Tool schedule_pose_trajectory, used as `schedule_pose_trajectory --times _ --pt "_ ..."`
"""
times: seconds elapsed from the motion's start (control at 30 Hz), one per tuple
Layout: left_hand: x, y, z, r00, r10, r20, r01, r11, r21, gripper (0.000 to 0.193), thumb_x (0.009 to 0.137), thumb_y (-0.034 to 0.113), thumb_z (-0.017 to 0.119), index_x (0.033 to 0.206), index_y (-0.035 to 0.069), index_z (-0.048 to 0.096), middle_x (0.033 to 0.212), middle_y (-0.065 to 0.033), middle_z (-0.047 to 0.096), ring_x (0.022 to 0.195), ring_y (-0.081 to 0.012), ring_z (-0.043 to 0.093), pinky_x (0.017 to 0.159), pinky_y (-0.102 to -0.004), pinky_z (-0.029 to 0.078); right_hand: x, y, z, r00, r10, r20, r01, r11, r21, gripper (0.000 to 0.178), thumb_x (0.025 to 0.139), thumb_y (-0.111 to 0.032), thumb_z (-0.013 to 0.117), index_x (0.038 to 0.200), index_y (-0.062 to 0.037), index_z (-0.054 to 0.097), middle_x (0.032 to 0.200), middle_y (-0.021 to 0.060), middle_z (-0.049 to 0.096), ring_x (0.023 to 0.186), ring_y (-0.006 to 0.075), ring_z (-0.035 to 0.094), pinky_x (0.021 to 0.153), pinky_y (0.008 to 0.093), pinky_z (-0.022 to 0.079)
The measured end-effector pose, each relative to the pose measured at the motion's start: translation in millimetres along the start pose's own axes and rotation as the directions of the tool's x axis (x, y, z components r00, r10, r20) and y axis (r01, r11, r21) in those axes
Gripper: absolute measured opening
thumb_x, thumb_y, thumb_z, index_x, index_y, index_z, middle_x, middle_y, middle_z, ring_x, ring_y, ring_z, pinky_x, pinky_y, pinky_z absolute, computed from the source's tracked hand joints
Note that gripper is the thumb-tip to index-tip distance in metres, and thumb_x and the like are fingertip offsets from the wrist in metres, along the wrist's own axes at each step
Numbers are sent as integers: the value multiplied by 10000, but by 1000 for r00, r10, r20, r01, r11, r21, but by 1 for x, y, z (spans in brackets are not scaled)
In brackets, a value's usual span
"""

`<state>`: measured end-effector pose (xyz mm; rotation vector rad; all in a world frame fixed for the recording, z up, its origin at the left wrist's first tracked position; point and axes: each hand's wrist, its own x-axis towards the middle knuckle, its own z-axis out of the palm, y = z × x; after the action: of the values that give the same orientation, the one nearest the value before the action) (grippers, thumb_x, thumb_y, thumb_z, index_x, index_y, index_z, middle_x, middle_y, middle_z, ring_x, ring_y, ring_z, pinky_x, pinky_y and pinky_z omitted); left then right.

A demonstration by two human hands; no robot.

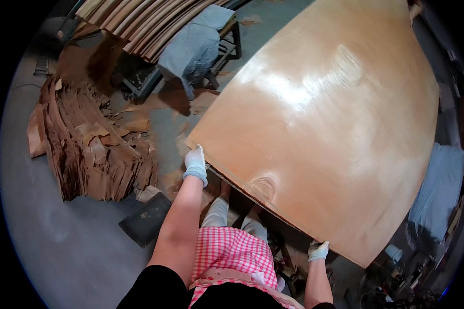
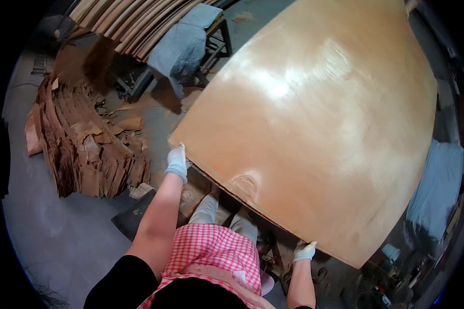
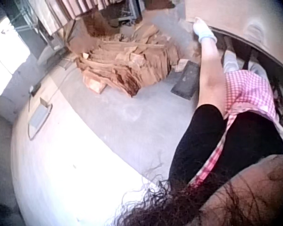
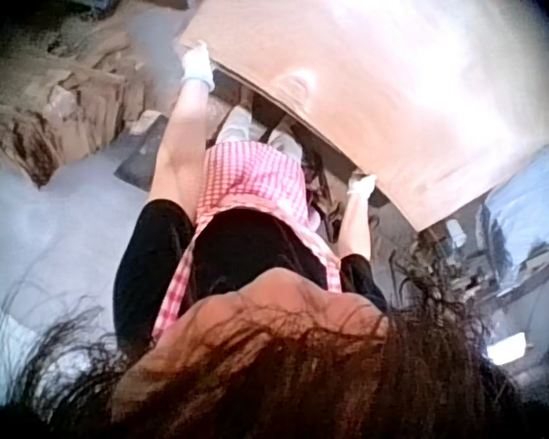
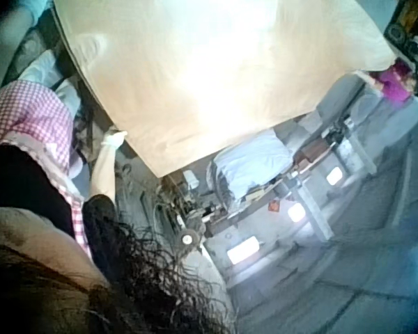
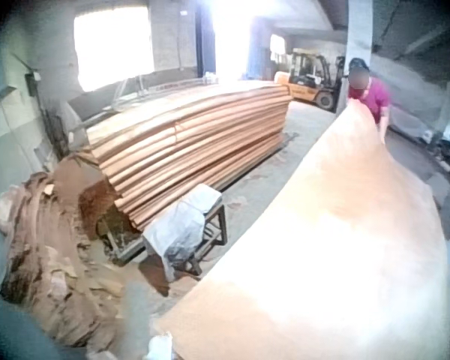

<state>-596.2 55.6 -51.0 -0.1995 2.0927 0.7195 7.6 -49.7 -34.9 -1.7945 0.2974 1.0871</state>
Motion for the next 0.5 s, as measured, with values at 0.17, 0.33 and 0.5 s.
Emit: schedule_pose_trajectory --times 0.17,0.33,0.5 --pt "-36 -8 7 839 424 -342 -378 905 193 423 890 226 636 1112 -118 529 1095 -273 641 999 -390 636 880 -420 499 -48 -11 35 999 -52 -8 51 994 -99 431 1011 -434 342 1311 -157 480 1220 47 569 1024 230 581 794 393 526" --pt "-11 -18 9 879 401 -259 -406 913 35 405 906 225 625 1109 -117 553 1113 -261 644 1033 -360 634 894 -405 490 -20 6 23 997 -43 -70 40 998 -51 453 985 -444 368 1317 -152 469 1257 43 555 1084 239 568 840 422 531" --pt "-14 -17 3 930 295 -219 -316 947 -65 357 897 235 658 1032 -91 598 1009 -189 687 902 -288 664 833 -384 506 -25 -8 23 996 80 39 -79 997 -26 465 996 -443 333 1324 -143 472 1301 51 542 1142 248 549 886 423 511"
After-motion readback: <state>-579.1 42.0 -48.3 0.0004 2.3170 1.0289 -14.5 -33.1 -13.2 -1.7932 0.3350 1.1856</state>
